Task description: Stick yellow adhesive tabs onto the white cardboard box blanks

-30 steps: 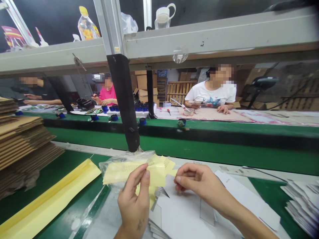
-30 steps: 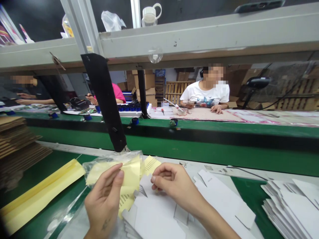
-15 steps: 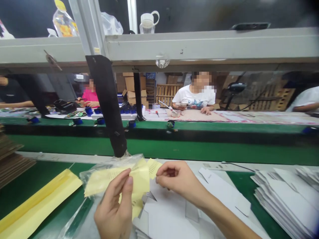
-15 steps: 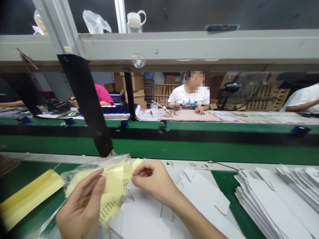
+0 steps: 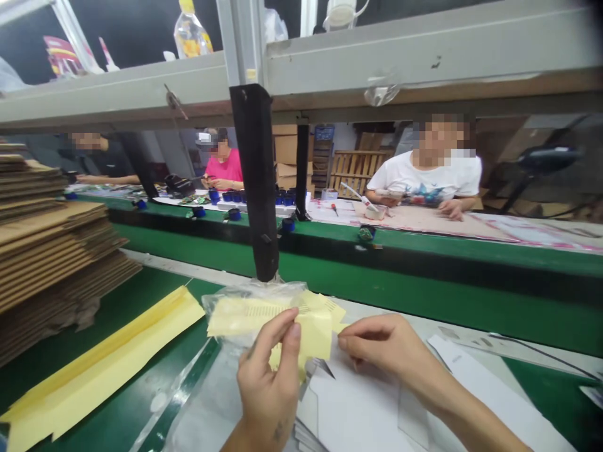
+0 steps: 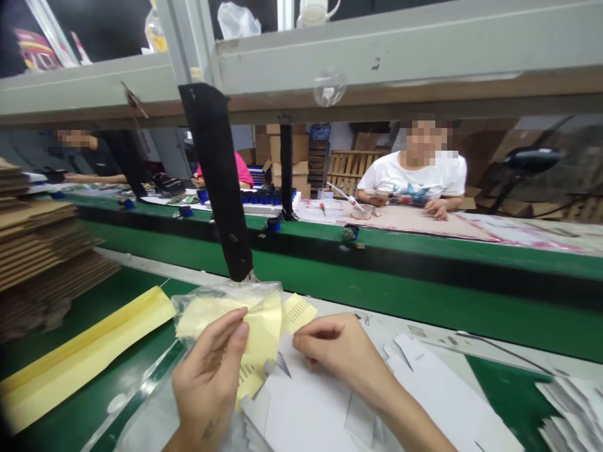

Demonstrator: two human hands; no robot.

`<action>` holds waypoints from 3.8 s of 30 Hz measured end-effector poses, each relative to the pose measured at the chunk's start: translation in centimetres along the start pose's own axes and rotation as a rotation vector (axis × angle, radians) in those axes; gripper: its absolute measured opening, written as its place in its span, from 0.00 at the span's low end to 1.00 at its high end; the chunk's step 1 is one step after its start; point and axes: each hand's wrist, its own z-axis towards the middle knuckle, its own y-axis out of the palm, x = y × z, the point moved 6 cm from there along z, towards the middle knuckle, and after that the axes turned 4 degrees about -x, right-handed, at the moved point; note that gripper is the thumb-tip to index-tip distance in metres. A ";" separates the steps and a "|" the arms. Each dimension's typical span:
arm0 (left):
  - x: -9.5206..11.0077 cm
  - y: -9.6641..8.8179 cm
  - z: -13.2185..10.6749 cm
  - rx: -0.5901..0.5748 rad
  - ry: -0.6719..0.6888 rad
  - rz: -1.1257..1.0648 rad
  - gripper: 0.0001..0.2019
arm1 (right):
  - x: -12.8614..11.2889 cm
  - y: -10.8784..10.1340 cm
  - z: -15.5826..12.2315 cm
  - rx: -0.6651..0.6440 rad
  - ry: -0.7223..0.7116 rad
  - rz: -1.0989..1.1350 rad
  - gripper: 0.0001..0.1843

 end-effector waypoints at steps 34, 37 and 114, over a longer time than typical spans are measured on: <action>0.3 0.0 0.4 -0.052 0.077 -0.032 0.08 | 1.3 0.6 -0.4 -0.117 0.019 -0.227 0.11; 0.3 0.0 0.4 -0.053 0.078 -0.027 0.08 | 1.2 0.7 -0.5 -0.126 0.022 -0.228 0.11; -1.2 -0.2 -0.2 0.004 -0.222 0.136 0.17 | 1.0 -3.6 -2.3 0.104 0.112 -0.523 0.34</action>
